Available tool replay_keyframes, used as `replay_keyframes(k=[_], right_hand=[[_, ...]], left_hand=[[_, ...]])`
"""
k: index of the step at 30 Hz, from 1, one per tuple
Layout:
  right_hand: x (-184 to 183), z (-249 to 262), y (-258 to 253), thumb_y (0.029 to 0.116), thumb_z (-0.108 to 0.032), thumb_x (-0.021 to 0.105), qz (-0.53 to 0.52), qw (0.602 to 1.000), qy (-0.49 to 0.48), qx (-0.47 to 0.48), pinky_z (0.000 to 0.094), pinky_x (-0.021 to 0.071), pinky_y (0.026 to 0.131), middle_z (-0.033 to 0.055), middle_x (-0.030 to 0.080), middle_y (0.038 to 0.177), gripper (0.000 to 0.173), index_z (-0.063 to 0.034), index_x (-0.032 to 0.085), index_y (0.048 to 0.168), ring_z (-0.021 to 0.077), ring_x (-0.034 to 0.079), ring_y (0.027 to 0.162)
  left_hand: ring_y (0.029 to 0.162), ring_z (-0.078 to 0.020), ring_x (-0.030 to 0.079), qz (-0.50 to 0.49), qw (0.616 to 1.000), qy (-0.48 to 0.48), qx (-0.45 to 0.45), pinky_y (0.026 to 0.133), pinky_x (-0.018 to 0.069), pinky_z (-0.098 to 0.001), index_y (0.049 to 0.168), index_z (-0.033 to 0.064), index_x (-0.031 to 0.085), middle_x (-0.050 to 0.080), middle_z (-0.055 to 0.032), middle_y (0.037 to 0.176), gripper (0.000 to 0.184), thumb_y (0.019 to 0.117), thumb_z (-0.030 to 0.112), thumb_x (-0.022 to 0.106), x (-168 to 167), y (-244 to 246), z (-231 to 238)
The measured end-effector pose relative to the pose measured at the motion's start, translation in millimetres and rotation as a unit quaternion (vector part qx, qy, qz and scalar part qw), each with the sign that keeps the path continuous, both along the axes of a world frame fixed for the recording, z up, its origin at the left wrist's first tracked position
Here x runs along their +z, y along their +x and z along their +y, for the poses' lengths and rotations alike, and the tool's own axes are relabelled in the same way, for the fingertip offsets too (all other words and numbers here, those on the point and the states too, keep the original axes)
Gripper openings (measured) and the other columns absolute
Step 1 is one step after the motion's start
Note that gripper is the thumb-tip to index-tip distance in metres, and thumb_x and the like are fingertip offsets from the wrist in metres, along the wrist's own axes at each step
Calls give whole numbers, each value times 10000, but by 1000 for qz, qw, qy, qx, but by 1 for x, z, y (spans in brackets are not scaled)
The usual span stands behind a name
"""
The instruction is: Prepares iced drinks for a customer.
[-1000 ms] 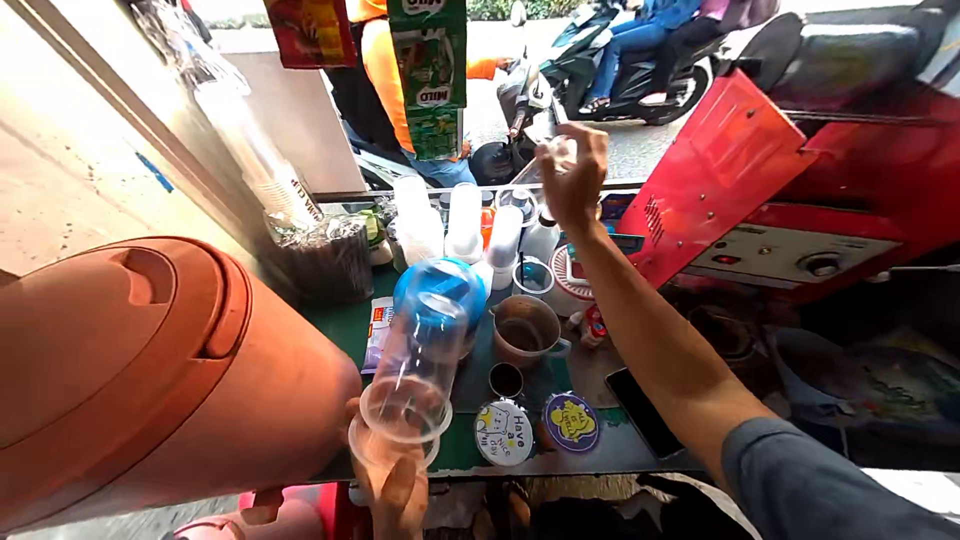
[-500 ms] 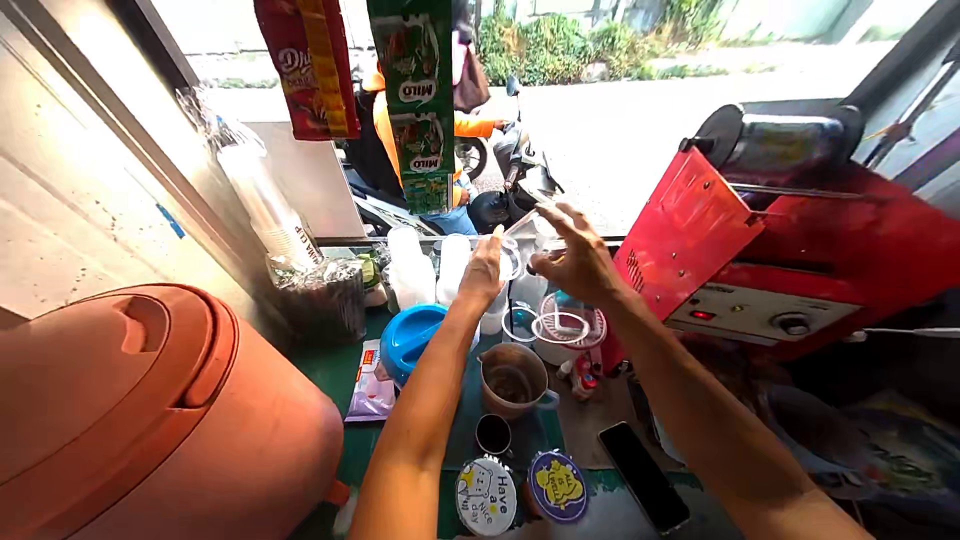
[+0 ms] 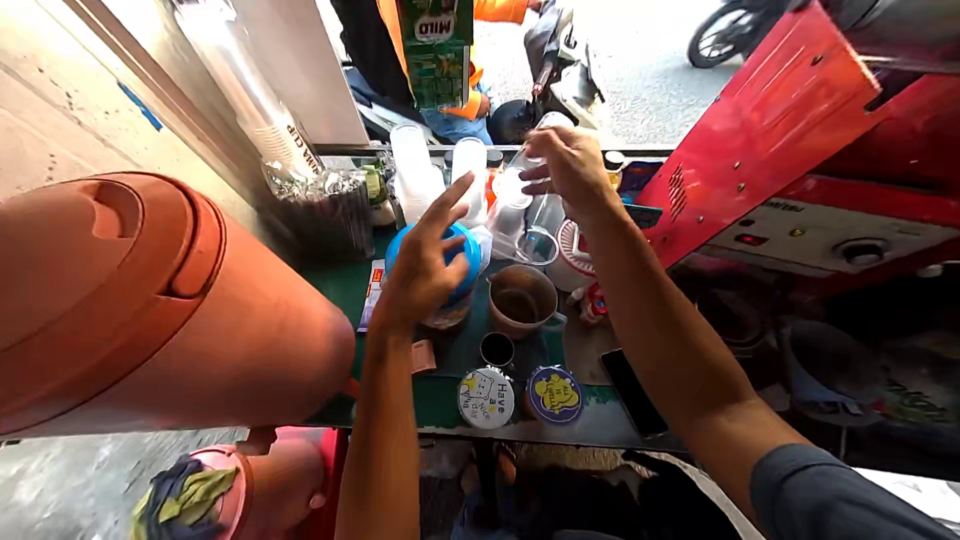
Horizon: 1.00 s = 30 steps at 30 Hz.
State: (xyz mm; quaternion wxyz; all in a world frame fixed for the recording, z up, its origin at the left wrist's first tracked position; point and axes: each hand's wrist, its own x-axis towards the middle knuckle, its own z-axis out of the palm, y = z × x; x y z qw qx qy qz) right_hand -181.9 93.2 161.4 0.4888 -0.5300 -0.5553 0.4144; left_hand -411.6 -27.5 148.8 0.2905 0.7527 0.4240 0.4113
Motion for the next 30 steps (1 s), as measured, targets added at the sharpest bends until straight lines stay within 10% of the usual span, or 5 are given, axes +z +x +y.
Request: replay_keyframes(k=[5, 11, 14, 23, 30], right_hand=[[-21, 47, 24, 919, -379, 675, -111, 977, 63, -168, 519, 544, 992, 162, 477, 1546, 769, -136, 390, 1590, 302, 617, 1246], [-26, 60, -6, 928, -442, 658, -363, 931, 47, -15, 636, 465, 1018, 180, 658, 1307, 488, -99, 722, 1268, 376, 602, 1239], [-23, 68, -13, 895, -499, 680, -429, 902, -26, 41, 701, 469, 965, 266, 609, 1338, 715, -74, 557, 1457, 463, 585, 1234], [-11, -94, -40, 1103, -382, 370, 152, 984, -44, 81, 423, 637, 713, 84, 701, 1122, 441, -68, 556, 1350, 222, 726, 895], [-81, -173, -75, 1118, -373, 393, 115, 924, -143, 337, 402, 636, 777, 101, 715, 1003, 430, -27, 638, 1190, 188, 723, 866]], left_hand=[[1348, -249, 564, -87, 990, -12, 111, 1018, 590, -447, 1517, 146, 480, 471, -62, 1565, 777, 813, 117, 809, -21, -48, -74], [1291, -293, 609, -131, 976, -20, 172, 1021, 582, -430, 1453, 38, 518, 565, -137, 1469, 691, 846, 205, 805, -45, -64, -131], [1300, -274, 606, -91, 973, -17, 210, 1032, 579, -409, 1444, 23, 527, 566, -140, 1467, 702, 842, 238, 817, -51, -68, -152], [1494, -281, 381, -62, 967, 78, 234, 1123, 497, -483, 1600, 159, 311, 256, -126, 1680, 1152, 685, 457, 945, -66, 8, -166], [1265, -153, 556, -183, 898, 216, 338, 1034, 531, -368, 1470, 243, 449, 541, 33, 1375, 904, 718, 406, 924, -65, -12, -176]])
